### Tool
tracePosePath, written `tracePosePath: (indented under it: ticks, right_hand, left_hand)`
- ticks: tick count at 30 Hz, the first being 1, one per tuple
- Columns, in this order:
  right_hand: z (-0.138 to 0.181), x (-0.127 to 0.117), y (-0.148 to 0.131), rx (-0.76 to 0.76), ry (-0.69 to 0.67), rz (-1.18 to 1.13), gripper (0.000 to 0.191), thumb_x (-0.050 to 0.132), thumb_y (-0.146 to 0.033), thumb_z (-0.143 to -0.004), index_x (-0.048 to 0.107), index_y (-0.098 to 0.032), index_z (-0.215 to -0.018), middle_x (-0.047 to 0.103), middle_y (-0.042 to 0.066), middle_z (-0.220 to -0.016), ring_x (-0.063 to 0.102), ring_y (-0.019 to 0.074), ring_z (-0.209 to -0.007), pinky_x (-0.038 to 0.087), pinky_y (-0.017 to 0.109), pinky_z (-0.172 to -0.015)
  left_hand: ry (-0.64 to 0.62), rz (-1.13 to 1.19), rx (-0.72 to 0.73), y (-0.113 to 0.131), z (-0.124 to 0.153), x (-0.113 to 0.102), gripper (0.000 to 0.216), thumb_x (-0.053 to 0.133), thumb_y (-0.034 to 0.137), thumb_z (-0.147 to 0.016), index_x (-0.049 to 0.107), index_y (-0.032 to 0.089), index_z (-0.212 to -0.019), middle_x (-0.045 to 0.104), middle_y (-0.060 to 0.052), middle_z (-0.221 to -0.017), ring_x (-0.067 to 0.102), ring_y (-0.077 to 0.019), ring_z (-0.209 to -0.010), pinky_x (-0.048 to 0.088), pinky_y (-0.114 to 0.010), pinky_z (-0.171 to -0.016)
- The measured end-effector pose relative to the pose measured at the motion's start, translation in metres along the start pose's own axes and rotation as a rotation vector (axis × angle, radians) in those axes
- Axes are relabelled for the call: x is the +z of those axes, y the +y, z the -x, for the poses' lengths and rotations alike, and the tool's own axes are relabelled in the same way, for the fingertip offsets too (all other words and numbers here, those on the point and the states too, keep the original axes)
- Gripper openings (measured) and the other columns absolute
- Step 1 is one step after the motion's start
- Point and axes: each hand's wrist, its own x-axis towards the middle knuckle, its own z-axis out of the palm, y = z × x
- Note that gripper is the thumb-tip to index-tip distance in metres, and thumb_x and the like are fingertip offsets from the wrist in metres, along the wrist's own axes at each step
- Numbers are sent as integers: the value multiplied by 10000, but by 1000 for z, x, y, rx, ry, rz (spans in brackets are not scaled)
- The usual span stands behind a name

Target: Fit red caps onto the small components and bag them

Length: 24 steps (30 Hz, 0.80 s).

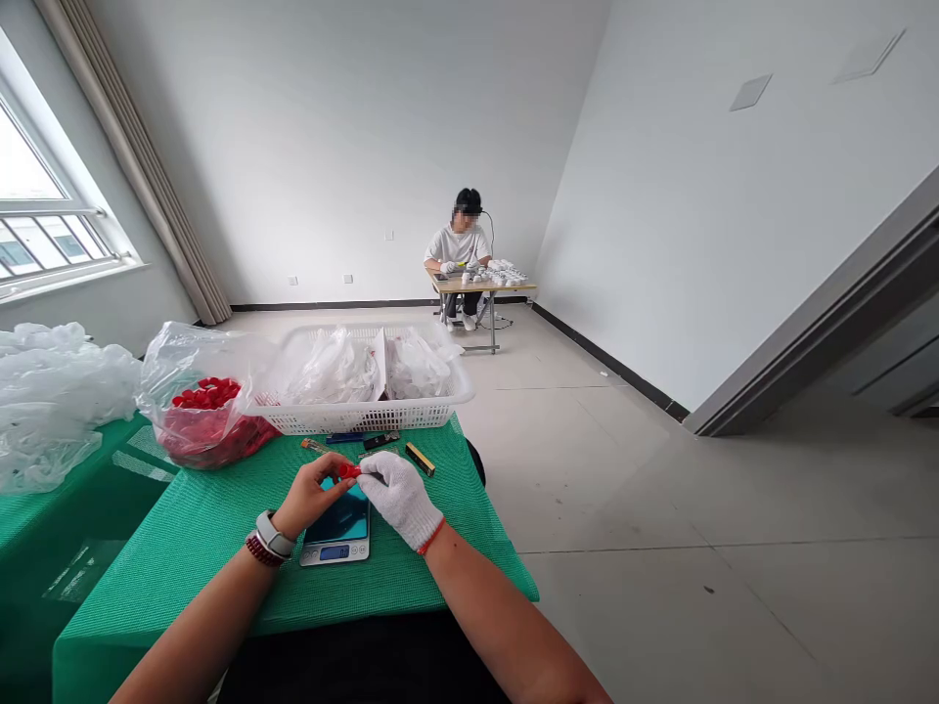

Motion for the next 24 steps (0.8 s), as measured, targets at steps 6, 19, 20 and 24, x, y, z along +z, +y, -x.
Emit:
tracePosePath:
  ticks: [6,19,20,24]
  right_hand:
    - [-1,-1,-2,26,-11,-10,94,595,-240,-866,663,-183,-898,677,31,-907,633,163,-879,493,278,-814]
    - [-1,-4,-2,15,40,14,142,575,-278,-887,677,-190,-932,682,46,-937,630,176,-892,497,303,-827]
    - [-1,-4,-2,16,43,17,145,573,-280,-889,678,-191,-935,683,46,-942,630,177,-894,497,304,-828]
    - [-1,-5,-3,17,47,18,137,573,-276,-889,676,-195,-929,683,37,-927,629,171,-884,496,291,-813]
  left_hand:
    - [23,0,16,-5,1,1,225,687,349,-815,649,173,-950,680,-43,-850,575,-156,-727,492,-281,-683]
    - [17,-102,-6,4,-1,1,233,629,362,-846,660,183,-990,696,-35,-860,551,-146,-696,454,-257,-633]
    - [22,-108,-11,4,-1,1,240,630,370,-844,662,181,-988,695,-34,-852,549,-145,-689,453,-254,-627]
    - [32,-114,-21,1,-1,1,231,628,369,-844,660,174,-963,687,-29,-826,541,-143,-681,450,-250,-625]
